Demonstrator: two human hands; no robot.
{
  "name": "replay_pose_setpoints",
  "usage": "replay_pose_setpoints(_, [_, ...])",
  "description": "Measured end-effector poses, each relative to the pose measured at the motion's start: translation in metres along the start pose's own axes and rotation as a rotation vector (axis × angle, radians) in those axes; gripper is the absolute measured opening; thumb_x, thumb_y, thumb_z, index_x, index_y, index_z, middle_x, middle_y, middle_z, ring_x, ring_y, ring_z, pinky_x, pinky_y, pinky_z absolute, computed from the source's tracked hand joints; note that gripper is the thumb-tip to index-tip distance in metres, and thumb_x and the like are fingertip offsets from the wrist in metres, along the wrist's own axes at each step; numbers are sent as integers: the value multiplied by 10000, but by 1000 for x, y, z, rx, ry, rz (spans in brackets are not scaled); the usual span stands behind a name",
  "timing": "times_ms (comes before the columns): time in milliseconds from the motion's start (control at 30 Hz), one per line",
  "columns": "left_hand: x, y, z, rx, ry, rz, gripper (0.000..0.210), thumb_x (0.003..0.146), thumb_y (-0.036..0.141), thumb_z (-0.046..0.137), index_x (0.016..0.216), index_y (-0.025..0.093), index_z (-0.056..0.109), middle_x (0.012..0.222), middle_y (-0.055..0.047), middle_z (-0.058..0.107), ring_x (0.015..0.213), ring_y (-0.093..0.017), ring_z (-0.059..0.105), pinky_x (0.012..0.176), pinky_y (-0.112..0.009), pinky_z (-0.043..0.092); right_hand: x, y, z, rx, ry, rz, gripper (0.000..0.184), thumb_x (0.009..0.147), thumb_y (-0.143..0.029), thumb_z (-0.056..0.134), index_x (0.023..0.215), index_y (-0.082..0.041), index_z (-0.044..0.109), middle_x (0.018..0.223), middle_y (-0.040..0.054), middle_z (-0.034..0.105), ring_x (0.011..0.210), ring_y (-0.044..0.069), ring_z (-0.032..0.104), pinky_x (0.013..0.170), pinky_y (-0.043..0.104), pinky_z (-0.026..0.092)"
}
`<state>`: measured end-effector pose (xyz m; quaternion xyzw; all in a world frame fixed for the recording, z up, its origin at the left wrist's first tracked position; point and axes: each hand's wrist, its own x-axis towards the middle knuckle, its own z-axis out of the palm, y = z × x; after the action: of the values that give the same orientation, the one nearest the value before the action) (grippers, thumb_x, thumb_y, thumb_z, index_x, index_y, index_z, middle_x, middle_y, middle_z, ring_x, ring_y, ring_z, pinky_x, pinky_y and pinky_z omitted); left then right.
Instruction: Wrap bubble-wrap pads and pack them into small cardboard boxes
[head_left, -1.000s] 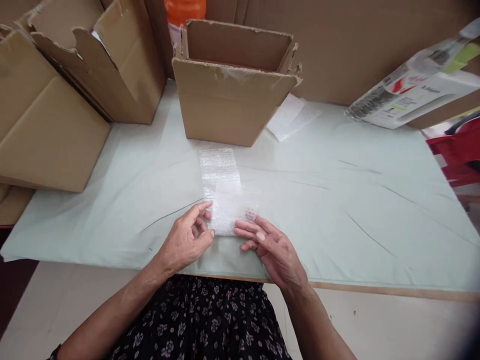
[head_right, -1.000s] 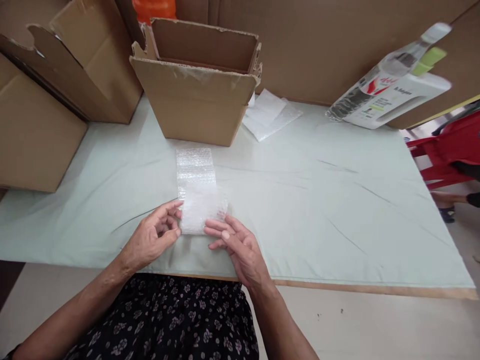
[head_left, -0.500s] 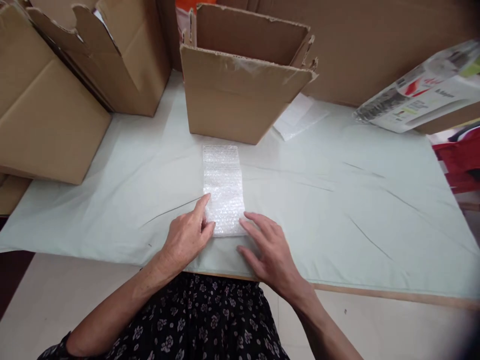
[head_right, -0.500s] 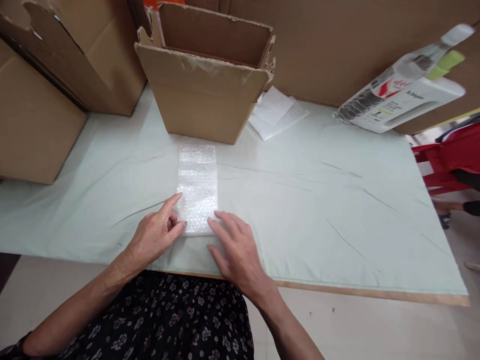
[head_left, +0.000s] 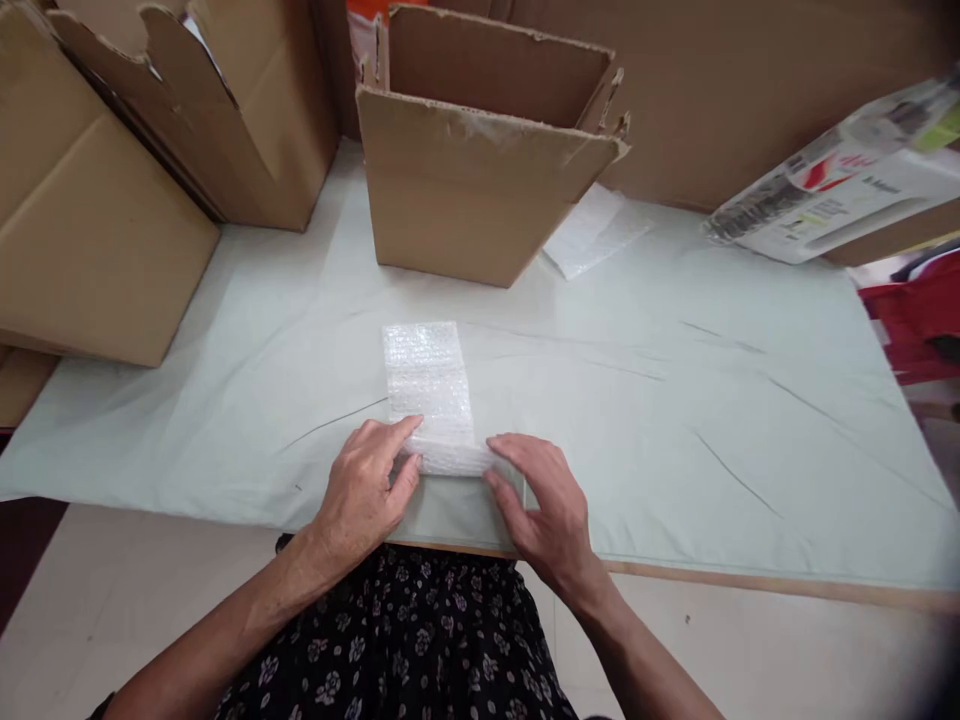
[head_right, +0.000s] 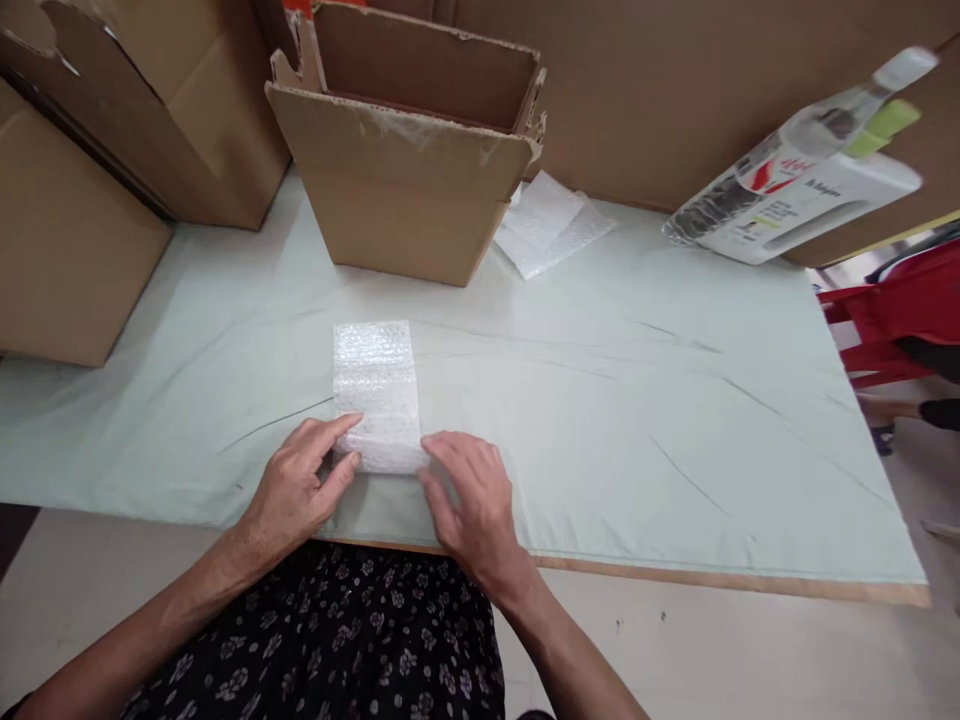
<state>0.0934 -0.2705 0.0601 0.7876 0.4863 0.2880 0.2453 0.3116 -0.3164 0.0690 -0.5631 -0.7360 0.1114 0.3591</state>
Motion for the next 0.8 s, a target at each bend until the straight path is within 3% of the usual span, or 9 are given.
replay_pose_setpoints(133, [4, -7, 1, 81, 41, 25, 319, 962, 179, 571, 1274, 134, 618, 839, -38, 673, 802, -193, 616, 731, -332, 529, -2, -1, 12, -203, -16, -203, 272, 915, -105, 671, 1170, -195, 648, 1293, 147, 681, 1237, 282, 612, 973, 448, 505])
replay_pose_setpoints(233, [2, -11, 1, 131, 76, 38, 337, 969, 166, 564, 1304, 146, 589, 888, -48, 686, 841, -204, 623, 783, -357, 537, 8, 4, 23, -262, -104, -277, 244, 942, -163, 667, 1185, -178, 649, 1275, 127, 710, 1244, 299, 616, 1001, 478, 471])
replay_pose_setpoints(333, [-4, -13, -4, 162, 115, 65, 410, 966, 242, 620, 1359, 151, 544, 1142, -128, 671, 1031, -251, 625, 896, -417, 545, 18, 8, 25, -229, -176, -306, 207, 973, -147, 609, 1173, -170, 654, 1231, 90, 744, 1196, 288, 647, 996, 484, 469])
replay_pose_setpoints(433, [-14, -10, -14, 119, 32, 179, 469, 956, 234, 651, 1397, 162, 510, 1363, -180, 578, 1272, -298, 542, 1031, -469, 501, 22, 7, 17, -69, -229, -242, 212, 990, -129, 566, 1178, -166, 658, 1166, 83, 763, 1103, 243, 677, 929, 427, 524])
replay_pose_setpoints(567, [-19, -6, -21, -47, -90, 215, 422, 978, 90, 559, 1389, 176, 509, 1135, -86, 695, 1070, -198, 618, 941, -361, 513, 19, 2, 5, 205, -375, -30, 201, 1020, -193, 552, 1184, -185, 667, 1007, 44, 762, 915, 161, 695, 802, 303, 579])
replay_pose_setpoints(633, [-15, -8, -19, -49, -73, 157, 389, 988, 120, 555, 1374, 156, 521, 1017, -65, 700, 927, -178, 625, 843, -335, 521, 16, 1, 4, 161, -299, 5, 216, 1017, -205, 558, 1209, -186, 655, 1069, 68, 747, 971, 174, 692, 826, 313, 580])
replay_pose_setpoints(733, [-1, -15, -11, 45, -14, 106, 341, 992, 182, 566, 1328, 130, 558, 865, -39, 666, 794, -180, 592, 753, -341, 516, 14, 0, 9, -62, -139, -76, 273, 979, -238, 615, 1243, -171, 634, 1267, 155, 676, 1151, 263, 637, 929, 430, 549])
replay_pose_setpoints(800, [7, -19, -7, 114, 27, 87, 327, 989, 206, 569, 1305, 125, 579, 858, -46, 662, 797, -197, 589, 762, -369, 522, 15, 1, 14, -147, -191, -174, 304, 960, -270, 643, 1248, -172, 638, 1313, 176, 652, 1193, 305, 613, 928, 473, 538])
